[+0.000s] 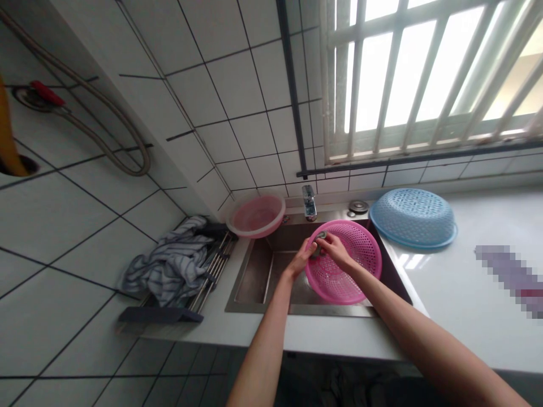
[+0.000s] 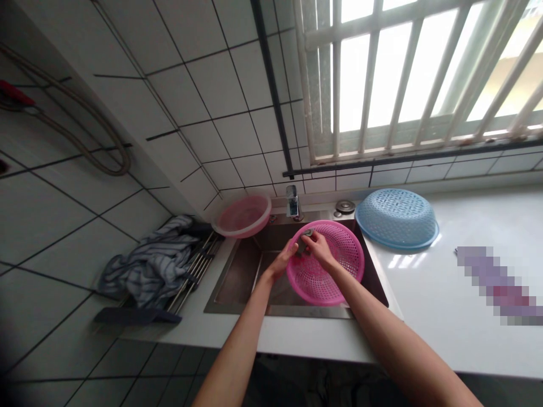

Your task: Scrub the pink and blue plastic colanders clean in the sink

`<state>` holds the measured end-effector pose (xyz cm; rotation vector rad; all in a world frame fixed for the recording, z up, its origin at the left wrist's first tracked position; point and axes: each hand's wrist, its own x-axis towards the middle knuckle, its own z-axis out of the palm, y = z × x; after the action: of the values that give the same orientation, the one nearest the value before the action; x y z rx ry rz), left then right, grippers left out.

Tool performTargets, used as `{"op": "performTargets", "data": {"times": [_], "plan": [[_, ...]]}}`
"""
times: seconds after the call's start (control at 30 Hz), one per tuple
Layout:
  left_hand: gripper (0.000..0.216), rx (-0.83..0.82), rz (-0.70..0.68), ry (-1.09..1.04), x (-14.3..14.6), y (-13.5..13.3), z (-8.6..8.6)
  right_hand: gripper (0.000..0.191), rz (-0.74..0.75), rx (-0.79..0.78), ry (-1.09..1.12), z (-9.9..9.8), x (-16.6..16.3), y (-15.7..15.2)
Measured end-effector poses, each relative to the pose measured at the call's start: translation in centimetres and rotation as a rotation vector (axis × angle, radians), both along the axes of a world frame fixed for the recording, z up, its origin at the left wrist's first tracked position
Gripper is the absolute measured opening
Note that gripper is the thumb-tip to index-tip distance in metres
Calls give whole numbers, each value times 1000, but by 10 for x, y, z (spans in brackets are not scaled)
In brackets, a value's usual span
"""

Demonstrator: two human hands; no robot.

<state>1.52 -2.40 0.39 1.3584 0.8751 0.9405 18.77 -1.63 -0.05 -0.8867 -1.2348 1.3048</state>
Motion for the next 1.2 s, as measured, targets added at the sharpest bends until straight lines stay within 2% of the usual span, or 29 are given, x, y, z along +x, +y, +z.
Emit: {"op": "performTargets", "data": {"times": [0.1, 0.17, 0.23, 0.33, 0.4, 0.53, 0.6, 0.8, 0.9, 1.0, 1.13, 1.2], "plan": [[70, -11, -21, 33, 4, 0, -1, 39, -170, -91, 88, -2, 11, 10], [70, -12, -17, 58, 5, -1, 0, 39, -175, -112, 121, -2, 12, 10], [68, -6, -6, 66, 4, -1, 0, 37, -76, -82, 105, 1, 7, 4], [63, 14, 14, 52, -1, -1, 1, 33, 175, -21, 37, 4, -4, -6], [61, 18, 17, 51, -3, 0, 1, 32, 220, -17, 20, 4, -7, -7], [64, 9, 19, 83, 0, 2, 1, 36, -16, -106, 101, 0, 3, 6], [66, 28, 37, 110, 3, 1, 2, 38, -35, -127, 112, -2, 10, 10], [83, -38, 77, -51, 1, -6, 8, 34, 324, 5, -93, -2, -2, -6], [75, 7, 83, -9, -1, -5, 10, 32, 376, 38, -145, -2, -11, -11], [58, 53, 52, -4, 0, -3, 9, 33, 243, 0, -79, -2, -3, -2], [61, 56, 48, -31, 6, -2, 9, 36, -69, -32, 35, -2, 16, 13], [64, 53, 42, -26, 8, -2, 11, 38, -61, -32, 34, -3, 16, 12]]}}
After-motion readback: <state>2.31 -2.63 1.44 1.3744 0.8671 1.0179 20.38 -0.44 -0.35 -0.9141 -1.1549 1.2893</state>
